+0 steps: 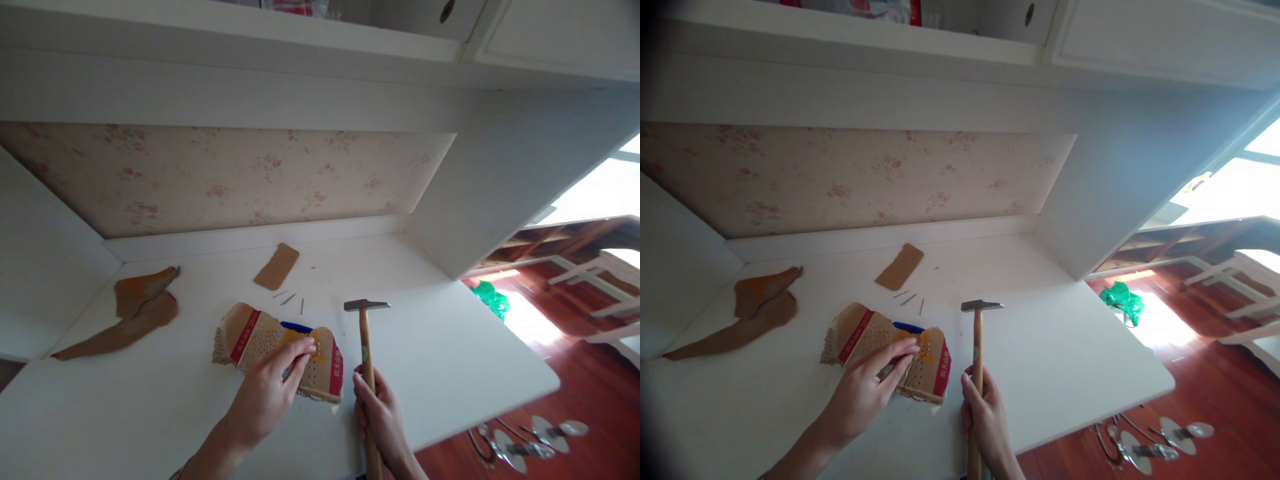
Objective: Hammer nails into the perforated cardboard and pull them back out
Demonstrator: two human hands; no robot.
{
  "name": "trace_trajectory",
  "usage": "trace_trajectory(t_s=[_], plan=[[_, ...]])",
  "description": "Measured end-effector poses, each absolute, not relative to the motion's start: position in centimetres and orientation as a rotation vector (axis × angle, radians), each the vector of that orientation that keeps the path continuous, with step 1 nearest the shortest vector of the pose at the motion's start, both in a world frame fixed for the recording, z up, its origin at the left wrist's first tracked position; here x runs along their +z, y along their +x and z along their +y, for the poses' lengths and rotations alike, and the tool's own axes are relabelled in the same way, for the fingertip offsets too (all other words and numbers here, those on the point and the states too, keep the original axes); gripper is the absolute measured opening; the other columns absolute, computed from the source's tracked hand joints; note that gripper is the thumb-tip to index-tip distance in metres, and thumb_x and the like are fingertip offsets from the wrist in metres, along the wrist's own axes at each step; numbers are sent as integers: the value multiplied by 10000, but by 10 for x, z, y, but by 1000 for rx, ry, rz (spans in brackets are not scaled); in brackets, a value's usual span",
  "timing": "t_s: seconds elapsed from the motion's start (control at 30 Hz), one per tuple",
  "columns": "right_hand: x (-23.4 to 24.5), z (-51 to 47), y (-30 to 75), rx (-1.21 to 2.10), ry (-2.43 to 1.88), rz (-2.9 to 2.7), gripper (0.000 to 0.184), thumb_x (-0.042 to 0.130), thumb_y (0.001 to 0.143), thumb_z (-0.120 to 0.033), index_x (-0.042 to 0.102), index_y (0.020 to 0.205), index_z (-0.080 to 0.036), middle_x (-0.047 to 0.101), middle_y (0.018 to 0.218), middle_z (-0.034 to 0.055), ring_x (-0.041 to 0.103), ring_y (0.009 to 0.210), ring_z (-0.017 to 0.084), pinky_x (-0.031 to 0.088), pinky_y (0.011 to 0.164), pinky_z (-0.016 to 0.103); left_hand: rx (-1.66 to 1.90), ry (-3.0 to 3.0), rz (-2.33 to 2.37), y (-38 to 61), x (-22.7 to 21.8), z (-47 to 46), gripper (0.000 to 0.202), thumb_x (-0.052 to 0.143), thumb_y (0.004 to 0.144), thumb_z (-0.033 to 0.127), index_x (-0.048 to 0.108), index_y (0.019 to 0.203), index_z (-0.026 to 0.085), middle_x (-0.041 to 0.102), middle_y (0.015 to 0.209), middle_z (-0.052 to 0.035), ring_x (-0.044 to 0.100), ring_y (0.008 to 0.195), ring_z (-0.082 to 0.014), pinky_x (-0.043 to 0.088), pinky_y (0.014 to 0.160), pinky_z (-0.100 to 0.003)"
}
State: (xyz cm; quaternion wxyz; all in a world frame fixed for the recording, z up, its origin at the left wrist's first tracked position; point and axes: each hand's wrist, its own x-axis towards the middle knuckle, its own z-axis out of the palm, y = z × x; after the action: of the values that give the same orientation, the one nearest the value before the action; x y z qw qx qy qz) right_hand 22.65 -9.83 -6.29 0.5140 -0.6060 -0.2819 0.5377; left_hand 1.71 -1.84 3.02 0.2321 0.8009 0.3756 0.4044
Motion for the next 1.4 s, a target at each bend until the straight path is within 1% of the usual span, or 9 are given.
trace_trajectory(t_s=[0.17, 0.3, 0.37, 0.47, 0.53, 0.6, 0.7, 0.9, 1.4], plan=[[-65, -98, 225, 1274, -1428, -708, 385, 584, 902, -600, 505, 886, -224, 417, 407, -134, 303, 304, 59, 324, 254, 140, 1122, 2144, 1027, 24, 16, -23, 198, 611, 941, 181, 647, 1130, 230, 766, 1030, -8, 742, 915, -130, 591, 881, -210], [-69, -97, 226, 1272, -1429, -736, 363, 597, 911, -567, 518, 897, -212, 415, 387, -138, 290, 284, 48, 308, 253, 129, 1103, 2165, 980, 26, 10, -28, 229, 597, 943, 162, 627, 1164, 215, 745, 1062, -33, 738, 918, -129, 592, 878, -215], [-69, -97, 226, 1274, -1429, -747, 360, 601, 911, -561, 523, 897, -210, 413, 382, -138, 287, 281, 44, 292, 254, 122, 1090, 2112, 1007, 27, 8, -30, 196, 597, 944, 179, 639, 1133, 206, 741, 1055, -43, 741, 902, -134, 599, 860, -219], [-67, -97, 227, 1279, -1435, -746, 369, 601, 906, -570, 530, 908, -208, 409, 383, -139, 285, 283, 44, 285, 255, 121, 1061, 2084, 1099, 26, 8, -27, 111, 619, 936, 223, 701, 1011, 227, 767, 975, -19, 746, 874, -146, 602, 845, -230], [-66, -97, 227, 1287, -1448, -734, 391, 599, 895, -592, 532, 918, -208, 415, 385, -136, 284, 282, 46, 296, 252, 129, 1033, 2053, 1162, 24, 9, -24, 103, 635, 930, 258, 727, 975, 250, 784, 940, 6, 750, 845, -143, 601, 826, -218], [-64, -98, 227, 1297, -1461, -720, 419, 594, 881, -621, 533, 924, -209, 425, 383, -131, 293, 277, 53, 310, 250, 140, 1019, 1987, 1209, 23, 12, -21, 110, 640, 928, 291, 733, 978, 260, 792, 921, 24, 754, 806, -132, 602, 788, -193], [-63, -98, 227, 1302, -1467, -708, 436, 593, 866, -640, 533, 927, -213, 432, 386, -127, 304, 277, 58, 321, 253, 150, 1039, 1945, 1253, 24, 13, -18, 122, 630, 933, 314, 726, 973, 252, 793, 906, 27, 755, 778, -128, 600, 757, -181], [-64, -98, 226, 1290, -1468, -714, 418, 595, 873, -624, 535, 924, -214, 430, 384, -126, 304, 278, 58, 315, 258, 146, 1101, 2108, 1222, 32, 7, -15, 116, 616, 943, 275, 712, 994, 234, 792, 941, 3, 755, 818, -144, 592, 805, -211], [-63, -97, 226, 1278, -1480, -728, 408, 596, 891, -599, 547, 963, -201, 432, 390, -128, 300, 283, 58, 305, 262, 145, 1181, 2237, 1111, 36, 11, -15, 130, 580, 965, 215, 695, 1025, 205, 788, 938, -31, 757, 819, -160, 608, 797, -232]])
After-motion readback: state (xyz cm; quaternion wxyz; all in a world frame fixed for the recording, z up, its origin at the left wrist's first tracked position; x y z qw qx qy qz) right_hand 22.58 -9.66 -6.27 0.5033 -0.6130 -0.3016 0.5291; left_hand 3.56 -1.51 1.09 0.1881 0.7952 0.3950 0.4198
